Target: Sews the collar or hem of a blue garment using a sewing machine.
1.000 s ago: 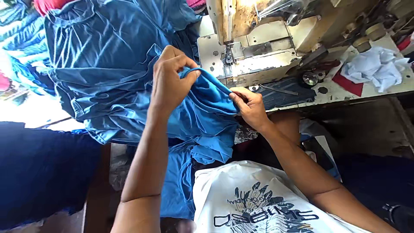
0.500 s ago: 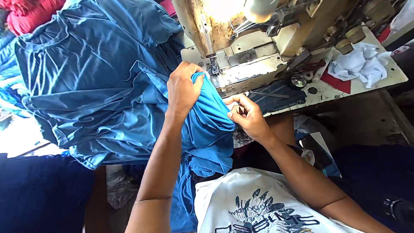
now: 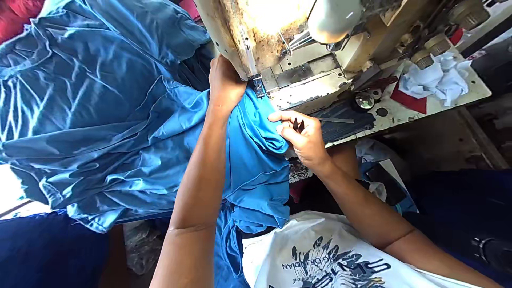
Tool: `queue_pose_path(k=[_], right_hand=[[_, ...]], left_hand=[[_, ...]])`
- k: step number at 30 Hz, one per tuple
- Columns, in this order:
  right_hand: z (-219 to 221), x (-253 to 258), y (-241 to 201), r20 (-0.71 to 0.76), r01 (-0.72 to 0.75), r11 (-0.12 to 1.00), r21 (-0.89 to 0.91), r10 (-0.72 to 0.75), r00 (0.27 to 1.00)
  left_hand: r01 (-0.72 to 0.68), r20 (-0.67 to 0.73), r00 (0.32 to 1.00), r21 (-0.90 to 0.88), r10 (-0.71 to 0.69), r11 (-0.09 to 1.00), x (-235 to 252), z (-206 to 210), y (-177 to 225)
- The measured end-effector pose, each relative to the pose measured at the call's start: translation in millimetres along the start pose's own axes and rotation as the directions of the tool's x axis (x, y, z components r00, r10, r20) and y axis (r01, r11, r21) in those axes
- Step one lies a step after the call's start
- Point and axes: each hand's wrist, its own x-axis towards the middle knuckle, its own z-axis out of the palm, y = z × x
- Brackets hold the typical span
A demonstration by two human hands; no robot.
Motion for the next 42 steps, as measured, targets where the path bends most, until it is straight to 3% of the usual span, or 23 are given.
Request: queue_pose_path(k=[5, 10, 16, 22, 24, 26, 29, 33, 35, 37, 39, 42], right_hand=[[-2, -8, -3, -0.001, -0.027, 0.999, 0.025, 0.027, 1.000], [1, 0, -1, 0.005, -0.021, 0.999, 0.045, 0.020, 1.000], [4, 4, -1, 0.000, -0.020, 1.000, 0.006, 0.020, 1.000], [3, 1, -3, 0.016, -0.004, 0.998, -0.058, 0.004, 1.000], [1, -1, -5, 0.043, 0.015, 0.997, -0.076, -0.012, 0.999], [-2, 0, -10, 0.054, 0.038, 0.995, -0.095, -0.033, 0.998], [-6, 1, -16, 0.078, 0.061, 0.993, -0.104, -0.053, 0.996], [-7, 0, -22, 0.184, 0.079, 0.979, -0.186, -0.045, 0.982], [-8, 2, -20, 0.273, 0.190, 0.897, -0.399, -0.081, 0.959], [-11, 0, -19, 0.379, 0.377, 0.708, -0.597, -0.166, 0.911], [-13, -2, -23, 0.456, 0.490, 0.599, -0.633, -0.222, 0.862], [-22, -9, -27, 0.572, 0.592, 0.624, -0.511, -0.267, 0.776]], left_hand=[[0.018, 0.028, 0.999, -0.051, -0.016, 0.999, -5, -7, 9], [-0.127, 0.015, 0.992, -0.068, 0.128, 0.990, 2, -6, -2], [-0.156, 0.059, 0.985, -0.082, 0.161, 0.984, 11, -7, -8], [-0.055, 0.032, 0.998, 0.086, 0.052, 0.995, 3, -9, -3], [0.001, -0.063, 0.998, 0.120, 0.007, 0.993, -20, -21, 19], [-0.088, -0.103, 0.990, 0.098, 0.098, 0.991, -61, -34, 45], [-0.265, 0.167, 0.958, 0.202, 0.233, 0.943, -134, -44, 68], [-0.217, 0.279, 0.953, 0.371, 0.114, 0.903, -186, -75, 68], [-0.239, 0.292, 0.946, 0.338, 0.141, 0.910, -195, -90, 83], [-0.299, 0.309, 0.926, 0.245, 0.218, 0.922, -199, -95, 100], [-0.348, 0.299, 0.905, 0.114, 0.302, 0.930, -199, -91, 111], [-0.376, 0.189, 0.906, -0.053, 0.379, 0.925, -195, -74, 111]])
